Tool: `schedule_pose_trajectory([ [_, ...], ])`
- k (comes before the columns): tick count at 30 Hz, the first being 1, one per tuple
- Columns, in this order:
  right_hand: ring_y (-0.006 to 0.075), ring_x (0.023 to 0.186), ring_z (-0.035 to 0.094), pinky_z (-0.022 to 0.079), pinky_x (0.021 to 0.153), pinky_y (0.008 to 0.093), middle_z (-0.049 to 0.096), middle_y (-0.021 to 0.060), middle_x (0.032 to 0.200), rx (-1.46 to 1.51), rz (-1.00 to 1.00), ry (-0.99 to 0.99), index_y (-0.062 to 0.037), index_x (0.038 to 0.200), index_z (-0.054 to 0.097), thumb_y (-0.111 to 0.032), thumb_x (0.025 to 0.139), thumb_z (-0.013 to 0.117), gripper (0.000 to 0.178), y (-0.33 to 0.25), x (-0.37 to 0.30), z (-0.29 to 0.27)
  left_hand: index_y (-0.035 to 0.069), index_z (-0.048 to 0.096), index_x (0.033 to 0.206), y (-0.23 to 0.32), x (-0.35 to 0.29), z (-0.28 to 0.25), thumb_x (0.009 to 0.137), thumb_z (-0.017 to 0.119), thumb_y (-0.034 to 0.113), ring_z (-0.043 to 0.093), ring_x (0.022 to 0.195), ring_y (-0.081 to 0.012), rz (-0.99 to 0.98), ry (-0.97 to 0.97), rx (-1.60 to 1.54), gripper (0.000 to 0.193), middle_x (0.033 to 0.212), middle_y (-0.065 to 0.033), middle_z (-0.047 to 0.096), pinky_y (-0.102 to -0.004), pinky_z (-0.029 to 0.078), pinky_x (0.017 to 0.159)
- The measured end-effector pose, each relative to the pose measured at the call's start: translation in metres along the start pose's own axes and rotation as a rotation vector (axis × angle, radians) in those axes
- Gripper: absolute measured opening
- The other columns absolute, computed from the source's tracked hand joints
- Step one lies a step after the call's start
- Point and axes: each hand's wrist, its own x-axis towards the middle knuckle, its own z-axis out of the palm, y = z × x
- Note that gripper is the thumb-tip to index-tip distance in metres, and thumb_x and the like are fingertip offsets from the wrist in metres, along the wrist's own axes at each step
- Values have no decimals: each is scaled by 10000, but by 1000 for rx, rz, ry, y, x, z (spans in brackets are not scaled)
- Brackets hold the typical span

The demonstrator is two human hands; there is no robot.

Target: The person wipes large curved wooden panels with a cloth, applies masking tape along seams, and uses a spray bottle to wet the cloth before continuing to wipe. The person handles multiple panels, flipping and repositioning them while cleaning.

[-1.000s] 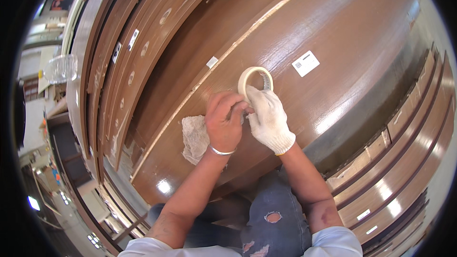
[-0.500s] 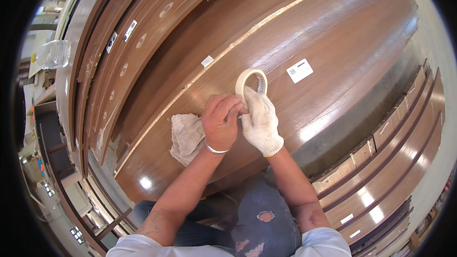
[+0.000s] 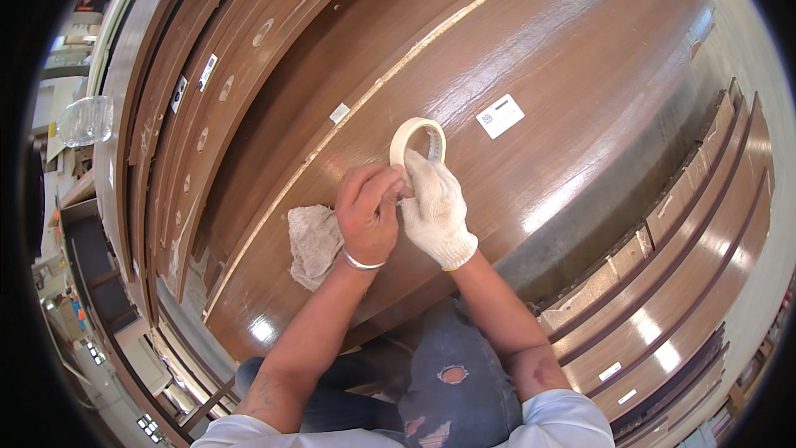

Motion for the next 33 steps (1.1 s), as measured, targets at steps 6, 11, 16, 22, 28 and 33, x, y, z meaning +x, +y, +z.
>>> schedule_pose_trajectory([
  [6, 435, 990, 633, 522, 873, 505, 667, 204, 1089, 10, -122, 96, -6, 1350, 572, 20, 837, 636, 517, -1, 4, -2, 15, 729, 1062, -1, 2, 5, 873, 756, -40, 637, 817, -299, -8, 11, -12, 200, 970, -136, 700, -388, 515, 717],
  [11, 427, 992, 633, 524, 875, 497, 668, 195, 1098, 59, -73, 69, 0, 1339, 576, 13, 840, 652, 505, -4, 5, -5, 11, 726, 1048, 5, 5, -4, 897, 743, -43, 659, 814, -296, -258, -50, -226, 161, 966, -134, 692, -374, 523, 712],
  [16, 426, 989, 629, 523, 878, 493, 666, 193, 1110, 16, -99, 59, 6, 1337, 571, -13, 848, 673, 500, -6, 6, -8, 43, 727, 1013, -7, 16, -10, 817, 777, -23, 639, 783, -288, 4, -94, -73, 213, 921, -103, 677, -383, 510, 671],
  [22, 421, 975, 630, 518, 857, 496, 671, 191, 1072, 24, -106, 31, 8, 1323, 571, -30, 861, 678, 476, -8, 11, -12, -36, 691, 1007, -18, 27, -12, 929, 687, -86, 647, 779, -221, 62, -214, -132, 93, 1042, -143, 583, -325, 558, 687],
  [28, 422, 891, 649, 512, 794, 512, 687, 190, 915, 56, -87, -27, -30, 1234, 627, -60, 873, 687, 367, -12, 16, -26, -24, 583, 969, -9, 33, -14, 973, 564, -100, 632, 773, -207, 80, -278, -32, 79, 1090, -163, 563, -316, 556, 762],
  [33, 429, 864, 657, 516, 755, 521, 682, 187, 854, 77, 14, -43, -50, 1096, 664, -110, 899, 679, 206, -23, 23, -33, -27, 547, 1153, 3, 21, -18, 992, 556, -68, 663, 864, -191, -142, -292, -273, 166, 1125, -161, 584, -326, 542, 833],
])
